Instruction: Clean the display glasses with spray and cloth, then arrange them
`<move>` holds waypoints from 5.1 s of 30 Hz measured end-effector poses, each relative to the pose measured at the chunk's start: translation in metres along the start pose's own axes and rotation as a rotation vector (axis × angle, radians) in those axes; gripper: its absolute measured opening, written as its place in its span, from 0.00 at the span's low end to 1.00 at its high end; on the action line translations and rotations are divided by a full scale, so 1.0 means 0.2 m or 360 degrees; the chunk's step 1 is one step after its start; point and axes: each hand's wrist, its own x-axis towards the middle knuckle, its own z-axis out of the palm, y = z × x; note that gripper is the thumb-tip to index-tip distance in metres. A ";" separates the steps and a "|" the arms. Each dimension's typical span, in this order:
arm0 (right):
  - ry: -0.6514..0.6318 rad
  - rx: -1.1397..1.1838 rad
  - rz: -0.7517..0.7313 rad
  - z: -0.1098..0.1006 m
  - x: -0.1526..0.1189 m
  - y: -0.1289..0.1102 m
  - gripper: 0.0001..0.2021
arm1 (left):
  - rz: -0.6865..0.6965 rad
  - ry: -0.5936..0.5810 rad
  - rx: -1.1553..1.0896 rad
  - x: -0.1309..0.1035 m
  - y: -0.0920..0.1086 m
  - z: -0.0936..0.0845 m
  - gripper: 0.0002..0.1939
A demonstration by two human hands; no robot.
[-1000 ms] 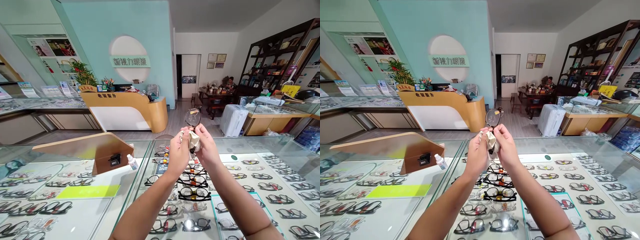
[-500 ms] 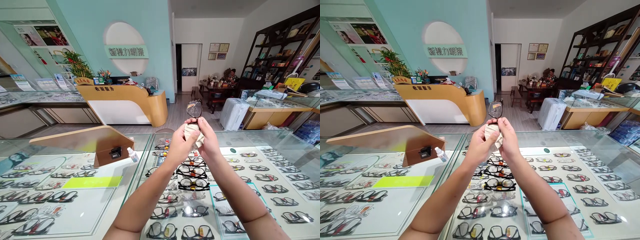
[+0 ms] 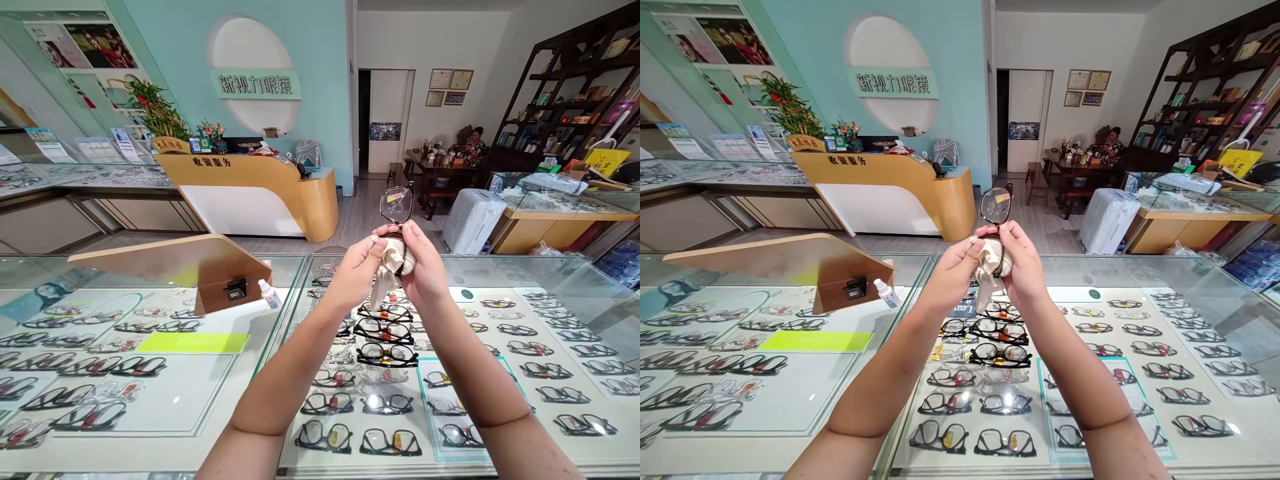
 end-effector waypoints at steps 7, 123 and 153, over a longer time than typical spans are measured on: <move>0.0075 0.0117 0.0042 0.01 0.01 0.03 0.20 | -0.0014 -0.0095 -0.0031 0.00 0.00 0.00 0.38; -0.0649 -0.0887 0.0147 -0.08 -0.04 -0.23 0.23 | 0.0977 0.0056 0.1498 -0.06 0.24 -0.29 0.39; 0.0120 -0.1721 -0.1218 -0.08 -0.10 -0.22 0.26 | 0.0946 0.1061 0.1345 -0.08 0.22 -0.18 0.35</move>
